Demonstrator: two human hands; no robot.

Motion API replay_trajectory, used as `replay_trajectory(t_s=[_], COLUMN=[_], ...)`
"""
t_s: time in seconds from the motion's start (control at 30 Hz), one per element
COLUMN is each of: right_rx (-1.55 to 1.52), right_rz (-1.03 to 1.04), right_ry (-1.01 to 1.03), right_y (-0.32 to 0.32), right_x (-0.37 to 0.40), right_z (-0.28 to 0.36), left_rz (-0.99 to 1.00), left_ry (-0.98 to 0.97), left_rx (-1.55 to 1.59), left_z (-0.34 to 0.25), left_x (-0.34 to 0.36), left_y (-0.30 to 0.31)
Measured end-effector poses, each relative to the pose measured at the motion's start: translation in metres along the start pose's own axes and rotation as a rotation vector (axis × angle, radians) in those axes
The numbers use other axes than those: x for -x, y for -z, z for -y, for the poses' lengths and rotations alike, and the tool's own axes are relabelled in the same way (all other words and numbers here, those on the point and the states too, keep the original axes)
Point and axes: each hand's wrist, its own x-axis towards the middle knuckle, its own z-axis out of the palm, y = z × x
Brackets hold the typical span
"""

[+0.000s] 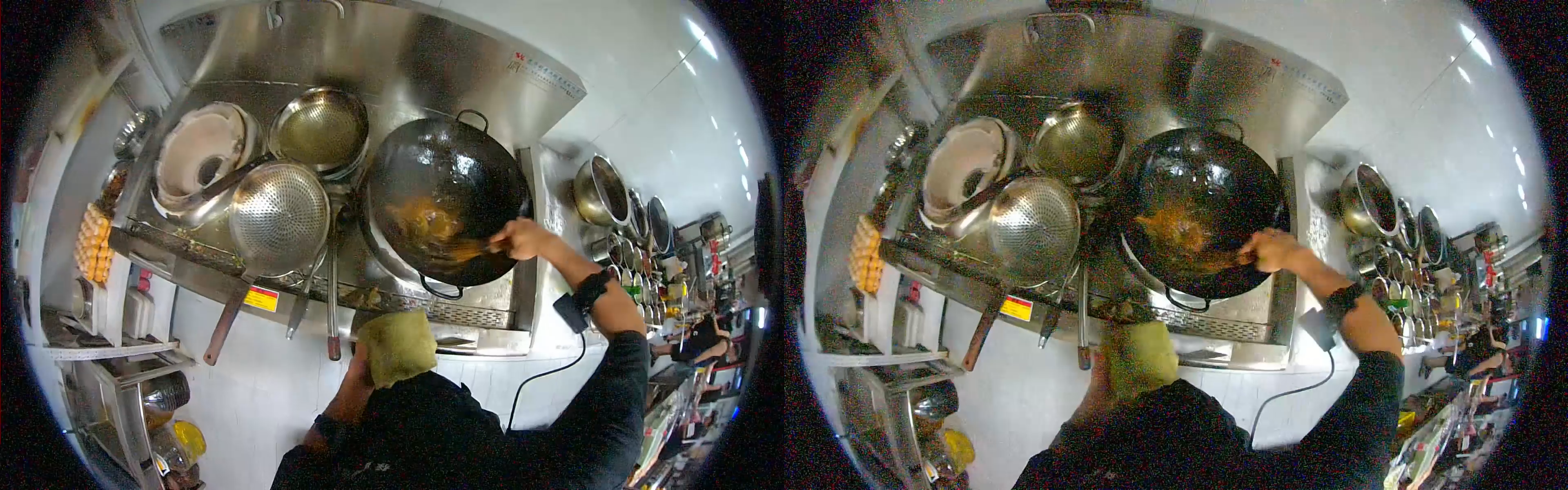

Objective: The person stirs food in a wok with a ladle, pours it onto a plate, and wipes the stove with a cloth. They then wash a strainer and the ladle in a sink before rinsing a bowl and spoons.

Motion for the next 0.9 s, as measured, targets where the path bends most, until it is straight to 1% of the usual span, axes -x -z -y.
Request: replay_trajectory(t_s=[0.03, 0.13, 0.2, 0.23, 0.27, 0.3, 0.33, 0.37, 0.43, 0.47, 0.5, 0.53, 0.57, 0.6, 0.67, 0.7, 0.73, 0.8, 0.83, 0.87, 0.9], right_rx=[0.091, 0.380, 0.100, -0.066, -0.229, -0.365, -0.502, -0.641, -0.923, -0.790, -0.681, -0.494, -0.314, -0.258, 0.305, 0.313, 0.322, 0.071, 0.049, 0.029, 0.029], right_rz=[0.036, -0.131, -0.275, -0.434, -0.600, -0.639, -0.674, -0.563, -0.322, -0.065, 0.098, 0.120, 0.113, 0.114, 0.038, -0.057, -0.153, -0.165, -0.192, -0.219, -0.180], right_ry=[-0.138, -0.296, -0.400, -0.258, -0.112, -0.016, 0.082, 0.164, 0.326, 0.208, 0.120, 0.158, 0.151, 0.144, -0.001, -0.021, -0.043, -0.193, -0.149, -0.109, -0.072], right_y=[0.015, -0.001, -0.006, -0.019, -0.035, -0.061, -0.072, -0.081, -0.050, -0.021, -0.004, 0.015, 0.022, 0.021, 0.018, 0.008, -0.004, -0.026, -0.029, -0.036, -0.041], right_x=[0.001, -0.056, -0.085, -0.092, -0.101, -0.113, -0.113, -0.102, -0.035, -0.004, 0.016, 0.034, 0.039, 0.033, -0.004, -0.030, -0.058, -0.100, -0.097, -0.087, -0.072], right_z=[0.005, -0.003, 0.021, 0.029, 0.032, 0.031, 0.038, 0.034, 0.046, 0.036, 0.021, 0.006, -0.012, -0.033, -0.044, -0.047, -0.046, -0.027, -0.010, 0.002, 0.002], left_rz=[-0.010, -0.037, -0.080, -0.099, -0.147, -0.197, -0.247, -0.267, -0.318, -0.355, -0.391, -0.428, -0.509, -0.522, -0.538, -0.583, -0.551, -0.488, -0.421, -0.412, -0.403], left_ry=[0.013, 0.025, 0.016, 0.001, 0.027, 0.049, 0.075, 0.016, -0.093, -0.067, -0.044, -0.025, 0.030, 0.022, 0.002, 0.014, -0.018, -0.076, -0.112, -0.118, -0.119], left_rx=[-0.035, -0.166, -0.242, -0.271, -0.189, -0.105, -0.020, -0.042, -0.089, -0.168, -0.246, -0.326, -0.317, -0.310, -0.291, -0.361, -0.353, -0.323, -0.238, -0.178, -0.118], left_z=[-0.001, -0.009, -0.014, -0.015, -0.018, -0.021, -0.022, -0.018, -0.005, -0.004, -0.005, -0.011, -0.014, -0.007, 0.006, 0.003, 0.004, 0.008, 0.008, 0.008, 0.010], left_x=[-0.002, -0.004, -0.009, -0.013, -0.013, -0.013, -0.014, -0.019, -0.027, -0.029, -0.033, -0.037, -0.039, -0.048, -0.071, -0.077, -0.083, -0.091, -0.092, -0.095, -0.096], left_y=[-0.001, -0.007, -0.015, -0.020, -0.028, -0.035, -0.041, -0.045, -0.050, -0.054, -0.060, -0.076, -0.097, -0.095, -0.086, -0.103, -0.112, -0.128, -0.133, -0.134, -0.130])
